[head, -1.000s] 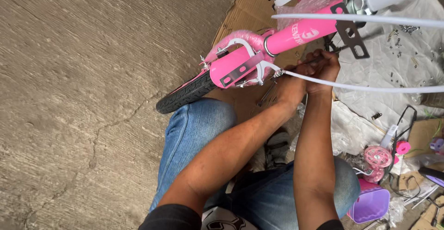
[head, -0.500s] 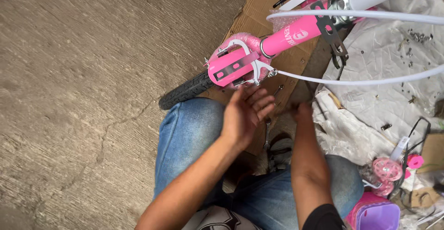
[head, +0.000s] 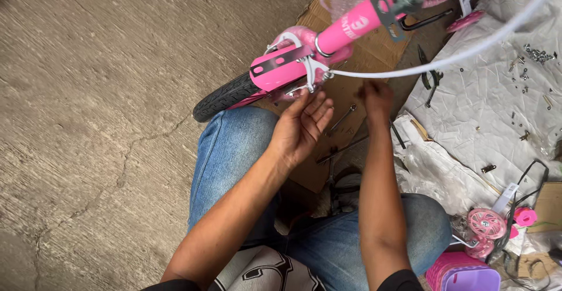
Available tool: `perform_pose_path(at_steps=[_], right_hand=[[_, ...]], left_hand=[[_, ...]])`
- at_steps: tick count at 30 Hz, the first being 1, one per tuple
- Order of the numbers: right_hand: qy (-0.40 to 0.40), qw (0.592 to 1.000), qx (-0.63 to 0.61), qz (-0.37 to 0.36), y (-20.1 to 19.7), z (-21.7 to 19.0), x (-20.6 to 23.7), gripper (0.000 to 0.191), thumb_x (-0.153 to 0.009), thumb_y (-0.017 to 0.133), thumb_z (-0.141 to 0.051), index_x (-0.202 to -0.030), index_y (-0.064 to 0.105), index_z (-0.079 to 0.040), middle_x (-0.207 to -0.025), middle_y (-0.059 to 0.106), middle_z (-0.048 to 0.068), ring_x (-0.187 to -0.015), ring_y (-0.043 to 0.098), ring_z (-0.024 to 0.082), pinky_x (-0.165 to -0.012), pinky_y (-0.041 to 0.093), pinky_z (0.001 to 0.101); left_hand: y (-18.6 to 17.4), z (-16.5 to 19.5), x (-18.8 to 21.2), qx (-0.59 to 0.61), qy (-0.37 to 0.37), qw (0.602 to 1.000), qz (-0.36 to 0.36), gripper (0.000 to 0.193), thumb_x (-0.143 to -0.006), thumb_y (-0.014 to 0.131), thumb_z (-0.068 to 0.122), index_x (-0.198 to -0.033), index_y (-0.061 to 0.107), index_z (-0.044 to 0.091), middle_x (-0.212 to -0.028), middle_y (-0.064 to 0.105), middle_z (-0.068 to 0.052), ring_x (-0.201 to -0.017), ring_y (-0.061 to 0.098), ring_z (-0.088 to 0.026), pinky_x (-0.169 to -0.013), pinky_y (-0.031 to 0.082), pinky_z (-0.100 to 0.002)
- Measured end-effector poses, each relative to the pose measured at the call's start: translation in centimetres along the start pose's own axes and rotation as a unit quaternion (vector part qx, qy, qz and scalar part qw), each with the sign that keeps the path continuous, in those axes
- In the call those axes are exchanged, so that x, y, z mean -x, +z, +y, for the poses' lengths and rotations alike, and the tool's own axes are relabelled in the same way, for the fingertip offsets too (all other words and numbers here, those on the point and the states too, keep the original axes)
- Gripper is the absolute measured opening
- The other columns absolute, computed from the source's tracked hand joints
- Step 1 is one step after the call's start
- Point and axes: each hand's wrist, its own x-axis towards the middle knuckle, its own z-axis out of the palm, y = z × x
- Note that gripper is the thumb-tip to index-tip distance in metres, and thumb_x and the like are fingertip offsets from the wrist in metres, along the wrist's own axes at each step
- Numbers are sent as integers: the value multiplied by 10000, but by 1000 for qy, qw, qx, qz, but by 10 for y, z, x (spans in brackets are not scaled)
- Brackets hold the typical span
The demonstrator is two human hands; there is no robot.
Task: The person sits on the workshop floor assembling a pink children's bicycle. They align the front fender and brake caliper on the fork, thread fasteners by hand, and use a T-handle hex wrench and open-end wrenches to tighten the bolts, steadying the wheel and frame with the other hand.
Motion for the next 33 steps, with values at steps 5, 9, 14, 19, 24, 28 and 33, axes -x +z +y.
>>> perform_pose_path(at_steps=[5, 9, 14, 19, 24, 28, 33], right_hand=[[-159, 974, -45, -154, 22, -90, 38, 128, -1045, 672, -122, -1012, 652, 0, -768, 648, 19, -657, 593, 100, -605, 477, 261], [-173, 943, 112, -261, 28, -142, 83, 114, -1017, 674, -95, -1074, 726, -10, -830, 690, 1, -687, 581, 56, -621, 488, 231], [-177, 931, 92, -307, 58, -153, 109, 132, -971, 732, -47, -1095, 736, -4, -947, 738, 24, -848, 638, 65, -747, 534, 239], [-165, 944, 83, -273, 62, -155, 119, 116, -964, 712, -43, -1072, 717, -2, -941, 754, 23, -868, 696, 76, -775, 572, 249], [-224, 931, 188, -220, 57, -158, 130, 111, -1016, 643, -24, -1121, 647, 13, -936, 732, 20, -851, 712, 82, -766, 570, 249], [-145, 936, 43, -317, 56, -160, 128, 134, -1091, 536, -15, -1215, 583, 2, -968, 647, 4, -850, 610, 76, -788, 545, 254], [-64, 927, 60, -365, 39, -169, 126, 98, -1044, 577, -30, -1137, 588, -1, -887, 657, 6, -753, 602, 83, -681, 512, 250]], left_hand=[[4, 2, 4, -16, 19, 1000, 7, 232, -1045, 620, 284, -1125, 641, 67, -1044, 717, -48, -973, 684, -196, -897, 586, -350], [8, 5, 8, -6, 21, 1000, 17, 199, -1032, 628, 286, -1057, 636, 88, -967, 700, -19, -871, 663, -159, -823, 577, -322], [18, 6, 8, 2, 19, 1000, 0, 197, -1030, 611, 276, -1064, 645, 85, -913, 673, 3, -781, 616, -120, -743, 546, -289], [24, 6, 10, 20, 18, 1000, -6, 176, -1028, 581, 237, -1064, 631, 72, -896, 652, 7, -765, 588, -110, -725, 521, -264], [28, 1, 10, 60, 7, 998, 6, 203, -1010, 587, 241, -1069, 639, 55, -859, 628, 10, -744, 578, -93, -706, 519, -251], [33, 1, 9, 58, 13, 997, -57, 185, -1057, 603, 246, -1013, 608, 66, -853, 610, -6, -742, 569, -100, -706, 514, -250], [30, 1, 6, -3, 14, 1000, 9, 200, -969, 591, 275, -983, 614, 76, -797, 593, 10, -704, 576, -123, -657, 529, -307]])
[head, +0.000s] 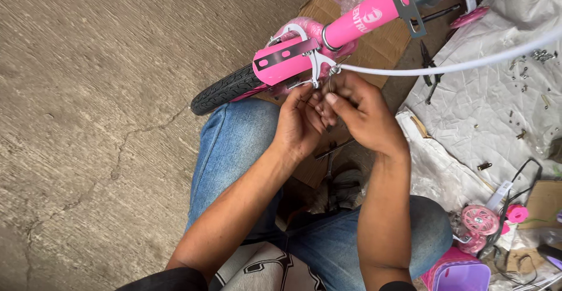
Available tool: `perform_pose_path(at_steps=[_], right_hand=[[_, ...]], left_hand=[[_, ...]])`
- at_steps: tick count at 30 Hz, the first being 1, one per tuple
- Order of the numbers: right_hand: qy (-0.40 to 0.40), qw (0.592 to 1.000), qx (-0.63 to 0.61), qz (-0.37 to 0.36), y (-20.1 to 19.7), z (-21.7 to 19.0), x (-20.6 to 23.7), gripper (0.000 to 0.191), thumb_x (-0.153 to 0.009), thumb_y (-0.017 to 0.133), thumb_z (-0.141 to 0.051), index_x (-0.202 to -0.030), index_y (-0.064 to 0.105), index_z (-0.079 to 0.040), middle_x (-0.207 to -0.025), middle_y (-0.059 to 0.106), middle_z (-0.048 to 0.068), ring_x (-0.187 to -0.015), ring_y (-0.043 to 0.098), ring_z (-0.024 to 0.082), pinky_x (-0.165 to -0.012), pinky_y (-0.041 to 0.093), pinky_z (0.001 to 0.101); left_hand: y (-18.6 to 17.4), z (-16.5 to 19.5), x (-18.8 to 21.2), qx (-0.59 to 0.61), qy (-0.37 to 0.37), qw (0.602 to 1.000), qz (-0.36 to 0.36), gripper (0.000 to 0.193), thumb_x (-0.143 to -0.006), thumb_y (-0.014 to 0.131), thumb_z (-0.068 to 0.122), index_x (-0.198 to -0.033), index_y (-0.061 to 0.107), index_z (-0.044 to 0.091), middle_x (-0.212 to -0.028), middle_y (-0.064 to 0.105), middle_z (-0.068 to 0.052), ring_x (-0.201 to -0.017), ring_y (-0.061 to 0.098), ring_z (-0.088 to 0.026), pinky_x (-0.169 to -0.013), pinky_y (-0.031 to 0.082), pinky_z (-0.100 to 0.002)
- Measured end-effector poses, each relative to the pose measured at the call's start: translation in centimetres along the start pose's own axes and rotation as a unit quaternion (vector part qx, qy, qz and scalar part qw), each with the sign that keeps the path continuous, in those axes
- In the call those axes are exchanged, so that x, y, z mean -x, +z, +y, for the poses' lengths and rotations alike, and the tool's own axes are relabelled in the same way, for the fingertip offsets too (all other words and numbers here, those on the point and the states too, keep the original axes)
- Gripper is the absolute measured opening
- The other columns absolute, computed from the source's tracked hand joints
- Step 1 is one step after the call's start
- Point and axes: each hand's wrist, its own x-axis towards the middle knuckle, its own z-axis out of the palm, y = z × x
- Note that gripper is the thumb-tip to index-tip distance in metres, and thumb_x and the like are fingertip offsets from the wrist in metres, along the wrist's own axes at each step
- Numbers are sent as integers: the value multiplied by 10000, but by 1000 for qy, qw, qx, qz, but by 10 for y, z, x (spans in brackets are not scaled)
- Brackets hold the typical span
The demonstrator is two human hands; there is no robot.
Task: The person sits on the workshop floor assembling a pink children's bicycle. They align the front fender and brake caliper on the fork, thread fasteners by hand, and use a T-handle hex wrench and open-end wrenches to tighten the bolts, steadying the wheel and frame with the other hand.
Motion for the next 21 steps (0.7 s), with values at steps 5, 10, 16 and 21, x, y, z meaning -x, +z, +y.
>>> perform_pose_path(at_steps=[5, 10, 16, 21], right_hand=[[17, 975, 221, 0, -8, -11, 11, 98, -961, 679, -83, -1011, 691, 1, -900, 716, 44, -824, 647, 85, -700, 521, 267], [88, 964, 247, -40, -3, -10, 11, 132, -949, 717, -126, -988, 690, -2, -783, 721, 63, -708, 649, 84, -647, 529, 265], [9, 990, 111, 84, 7, 4, 2, 102, -976, 671, -32, -1068, 684, 10, -914, 722, 31, -823, 691, 80, -731, 575, 231], [-65, 986, 45, 147, 18, 17, -3, 95, -1021, 673, -11, -1106, 669, 31, -959, 727, 48, -858, 695, 80, -777, 577, 223]], left_hand=[[-14, -5, -6, -18, 17, 1000, 18, 169, -1010, 611, 272, -1049, 618, 108, -863, 596, 13, -748, 546, -114, -679, 485, -276], [-19, -5, -7, -43, 33, 998, -25, 173, -1013, 632, 286, -1042, 624, 116, -848, 605, 14, -760, 553, -130, -690, 480, -289], [-13, -4, -3, -56, 15, 998, 15, 252, -967, 614, 309, -1105, 658, 102, -969, 703, -1, -896, 633, -129, -809, 515, -300], [-13, -5, -1, -43, 23, 999, 15, 217, -999, 619, 283, -1109, 660, 100, -992, 709, 4, -909, 632, -107, -864, 493, -289]])
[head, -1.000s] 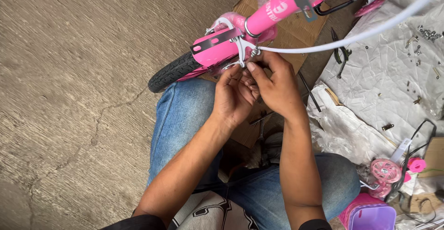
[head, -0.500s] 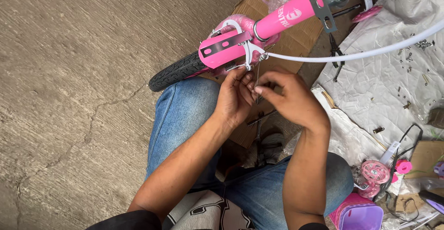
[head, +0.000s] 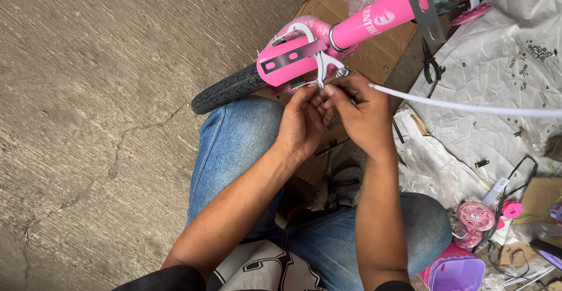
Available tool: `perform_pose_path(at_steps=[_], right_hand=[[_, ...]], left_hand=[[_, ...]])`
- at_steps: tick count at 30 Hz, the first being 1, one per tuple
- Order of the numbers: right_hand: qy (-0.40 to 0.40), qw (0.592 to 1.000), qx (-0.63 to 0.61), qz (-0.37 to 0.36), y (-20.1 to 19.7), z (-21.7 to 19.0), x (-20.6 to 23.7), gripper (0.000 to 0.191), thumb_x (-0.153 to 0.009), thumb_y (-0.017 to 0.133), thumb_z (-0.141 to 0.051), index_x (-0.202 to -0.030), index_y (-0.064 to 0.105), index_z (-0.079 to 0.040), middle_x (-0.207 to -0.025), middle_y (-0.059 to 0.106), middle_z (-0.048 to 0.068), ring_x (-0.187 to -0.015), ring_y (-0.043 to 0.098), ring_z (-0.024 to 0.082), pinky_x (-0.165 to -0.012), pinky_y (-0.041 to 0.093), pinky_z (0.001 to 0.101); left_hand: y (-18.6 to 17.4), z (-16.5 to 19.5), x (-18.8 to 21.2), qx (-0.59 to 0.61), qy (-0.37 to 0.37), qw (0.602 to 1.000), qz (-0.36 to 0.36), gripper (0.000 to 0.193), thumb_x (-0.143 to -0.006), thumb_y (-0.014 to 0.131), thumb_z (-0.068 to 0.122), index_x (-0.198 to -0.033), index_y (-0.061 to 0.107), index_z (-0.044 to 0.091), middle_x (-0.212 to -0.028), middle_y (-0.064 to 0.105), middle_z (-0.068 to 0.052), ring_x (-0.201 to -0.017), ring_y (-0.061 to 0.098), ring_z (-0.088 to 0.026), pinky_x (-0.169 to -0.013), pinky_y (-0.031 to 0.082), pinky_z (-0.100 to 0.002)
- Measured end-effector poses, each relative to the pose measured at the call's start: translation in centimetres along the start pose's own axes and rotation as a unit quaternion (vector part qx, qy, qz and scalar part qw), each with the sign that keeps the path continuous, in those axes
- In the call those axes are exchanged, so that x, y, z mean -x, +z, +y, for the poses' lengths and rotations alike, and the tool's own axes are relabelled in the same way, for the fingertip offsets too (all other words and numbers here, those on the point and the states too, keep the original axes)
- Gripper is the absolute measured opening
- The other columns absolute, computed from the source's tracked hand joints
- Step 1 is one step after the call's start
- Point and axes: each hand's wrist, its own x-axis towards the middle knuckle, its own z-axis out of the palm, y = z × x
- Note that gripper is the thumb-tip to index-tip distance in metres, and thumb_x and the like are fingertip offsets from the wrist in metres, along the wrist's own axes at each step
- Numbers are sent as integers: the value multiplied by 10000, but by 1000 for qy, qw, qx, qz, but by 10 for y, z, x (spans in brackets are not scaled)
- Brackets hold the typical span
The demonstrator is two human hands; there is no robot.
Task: The person sits on the workshop floor assembling a pink children's bicycle. They align the front fender and brake caliper on the fork, thread fasteners by hand, and use a T-handle hex wrench and open-end wrenches to tighten the bolts, steadying the wheel and frame with the other hand.
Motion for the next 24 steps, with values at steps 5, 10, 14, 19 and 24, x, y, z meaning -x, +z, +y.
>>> perform_pose_path(at_steps=[5, 10, 14, 19, 24], right_hand=[[-51, 996, -6, 75, 15, 10, 4, 68, -1043, 694, -26, -1070, 678, 34, -936, 732, 57, -791, 655, 73, -730, 542, 219], [-79, 990, 4, 113, 23, 16, 6, 78, -1062, 687, -36, -1060, 644, 30, -916, 708, 49, -799, 647, 69, -735, 542, 220], [-76, 992, 5, 96, 17, 15, 5, 86, -1075, 673, -35, -1048, 608, 13, -931, 708, 49, -816, 653, 69, -744, 552, 220], [-61, 995, -6, 84, 15, 11, 4, 79, -1064, 675, -41, -1050, 617, 11, -937, 717, 50, -824, 659, 68, -743, 554, 217], [-62, 995, 14, 73, 15, 9, 5, 76, -1066, 691, -42, -1078, 650, 21, -936, 679, 33, -850, 649, 65, -754, 548, 217]], left_hand=[[-3, -3, -2, 7, 3, 1000, -22, 226, -1017, 629, 290, -1084, 677, 79, -948, 698, 13, -893, 623, -98, -873, 485, -295], [-4, -5, -4, -1, -6, 1000, -9, 241, -1004, 625, 316, -1076, 675, 91, -938, 697, 10, -910, 635, -107, -893, 481, -300], [-2, -6, -4, 7, -3, 1000, 1, 224, -988, 626, 301, -1091, 656, 105, -970, 703, 14, -926, 633, -109, -902, 483, -307], [0, -5, -4, 4, -5, 1000, -4, 234, -998, 627, 305, -1109, 652, 100, -986, 699, 9, -935, 631, -113, -900, 484, -309], [0, -4, -2, 2, -7, 1000, -2, 240, -995, 621, 312, -1106, 655, 102, -996, 697, 15, -937, 626, -107, -898, 482, -301]])
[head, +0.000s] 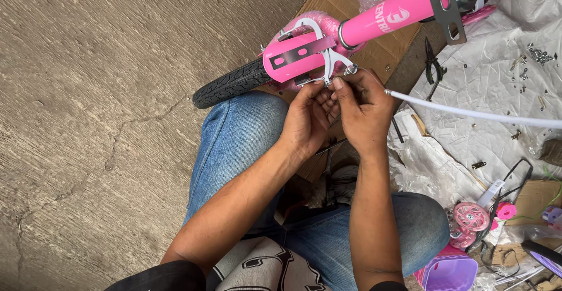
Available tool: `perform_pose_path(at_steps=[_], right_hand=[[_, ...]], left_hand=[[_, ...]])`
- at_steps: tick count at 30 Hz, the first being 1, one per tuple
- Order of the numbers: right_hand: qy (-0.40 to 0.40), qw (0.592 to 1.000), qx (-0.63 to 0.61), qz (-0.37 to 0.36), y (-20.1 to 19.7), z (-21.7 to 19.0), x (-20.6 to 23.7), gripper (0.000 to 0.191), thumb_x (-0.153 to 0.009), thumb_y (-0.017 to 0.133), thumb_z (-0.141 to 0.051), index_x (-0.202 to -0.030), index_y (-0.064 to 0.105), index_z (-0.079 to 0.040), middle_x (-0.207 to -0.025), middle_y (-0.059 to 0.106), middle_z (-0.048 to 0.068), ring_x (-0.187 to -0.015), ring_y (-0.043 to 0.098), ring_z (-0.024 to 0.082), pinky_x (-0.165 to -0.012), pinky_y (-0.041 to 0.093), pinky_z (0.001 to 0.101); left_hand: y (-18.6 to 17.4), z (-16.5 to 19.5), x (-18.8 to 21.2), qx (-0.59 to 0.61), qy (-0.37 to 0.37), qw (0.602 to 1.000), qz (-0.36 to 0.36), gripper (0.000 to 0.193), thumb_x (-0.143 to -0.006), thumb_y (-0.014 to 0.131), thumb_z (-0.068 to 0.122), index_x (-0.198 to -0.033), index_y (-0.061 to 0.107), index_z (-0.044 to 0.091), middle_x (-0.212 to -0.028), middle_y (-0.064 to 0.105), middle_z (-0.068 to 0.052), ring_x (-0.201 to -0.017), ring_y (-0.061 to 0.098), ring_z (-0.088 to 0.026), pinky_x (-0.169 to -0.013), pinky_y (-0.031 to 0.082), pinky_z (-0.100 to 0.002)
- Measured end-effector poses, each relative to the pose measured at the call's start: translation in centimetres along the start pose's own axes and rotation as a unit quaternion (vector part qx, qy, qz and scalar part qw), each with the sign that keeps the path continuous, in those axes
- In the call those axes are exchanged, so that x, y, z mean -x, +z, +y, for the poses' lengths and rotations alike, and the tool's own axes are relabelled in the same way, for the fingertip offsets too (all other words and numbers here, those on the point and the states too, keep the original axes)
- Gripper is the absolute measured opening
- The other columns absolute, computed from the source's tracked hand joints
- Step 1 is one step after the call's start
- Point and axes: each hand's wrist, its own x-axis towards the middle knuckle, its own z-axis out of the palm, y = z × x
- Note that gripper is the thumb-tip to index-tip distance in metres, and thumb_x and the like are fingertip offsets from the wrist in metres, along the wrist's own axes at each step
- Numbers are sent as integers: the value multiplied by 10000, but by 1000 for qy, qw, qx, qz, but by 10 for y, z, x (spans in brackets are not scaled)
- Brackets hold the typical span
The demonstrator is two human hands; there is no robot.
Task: The person sits on the workshop floor assembling a pink children's bicycle. They align the front fender and brake caliper on the fork, thread fasteners by hand, and use a T-handle hex wrench and open-end wrenches to tighten the bolts, steadying the wheel and frame with the other hand.
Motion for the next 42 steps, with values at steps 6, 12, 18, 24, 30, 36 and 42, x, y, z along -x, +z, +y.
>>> perform_pose_path(at_steps=[6, 12, 18, 24, 30, 36, 42], right_hand=[[-15, 999, 50, 2, -1, -4, 1, 74, -1036, 718, -23, -1077, 678, 24, -945, 729, 32, -851, 680, 72, -768, 564, 217], [29, 998, 28, -42, -9, -5, -2, 102, -978, 722, 5, -1056, 658, 24, -968, 716, 23, -880, 678, 62, -782, 565, 211], [29, 999, 10, 11, -6, 5, -3, 62, -1027, 731, 5, -1045, 678, 33, -918, 718, 45, -814, 660, 73, -726, 547, 225], [78, 996, 24, -45, -10, 2, -5, 106, -959, 725, -7, -1017, 639, 13, -866, 726, 34, -767, 685, 63, -665, 558, 222], [90, 988, 69, -107, -8, 4, -6, 124, -937, 736, -21, -1053, 699, 0, -879, 729, 22, -746, 656, 52, -643, 542, 217], [76, 992, 97, -12, 14, 15, 9, 114, -999, 712, -93, -1059, 717, 3, -807, 682, -3, -671, 561, 46, -573, 471, 249], [-14, 995, 100, 10, 22, 13, 18, 128, -1028, 690, -104, -1077, 706, 13, -873, 710, 16, -804, 620, 63, -717, 525, 246]], left_hand=[[-1, -2, 1, -7, 4, 1000, 2, 236, -1000, 633, 314, -1106, 650, 104, -966, 674, 18, -924, 606, -111, -893, 478, -305], [0, -3, 0, -10, 4, 1000, 7, 247, -976, 628, 322, -1107, 643, 112, -965, 669, 16, -902, 596, -110, -870, 472, -303], [-3, -4, -1, 9, 1, 1000, 17, 201, -996, 614, 305, -1057, 639, 115, -895, 640, 24, -857, 588, -114, -824, 490, -299], [-10, -7, -4, -38, 56, 998, 15, 185, -1086, 552, 246, -1015, 632, 95, -846, 606, 23, -761, 566, -99, -729, 497, -268], [-14, -28, 2, -36, 87, 994, 54, 178, -1090, 480, 195, -1034, 626, 109, -819, 595, 34, -704, 547, -76, -624, 460, -232], [-19, -39, 3, 12, 118, 992, 43, 189, -1109, 453, 162, -1064, 625, 96, -875, 594, 22, -752, 543, -80, -671, 467, -251], [-14, -27, 28, -135, 92, 979, 124, 176, -1060, 505, 209, -1056, 627, 82, -946, 640, -33, -834, 597, -119, -757, 507, -287]])
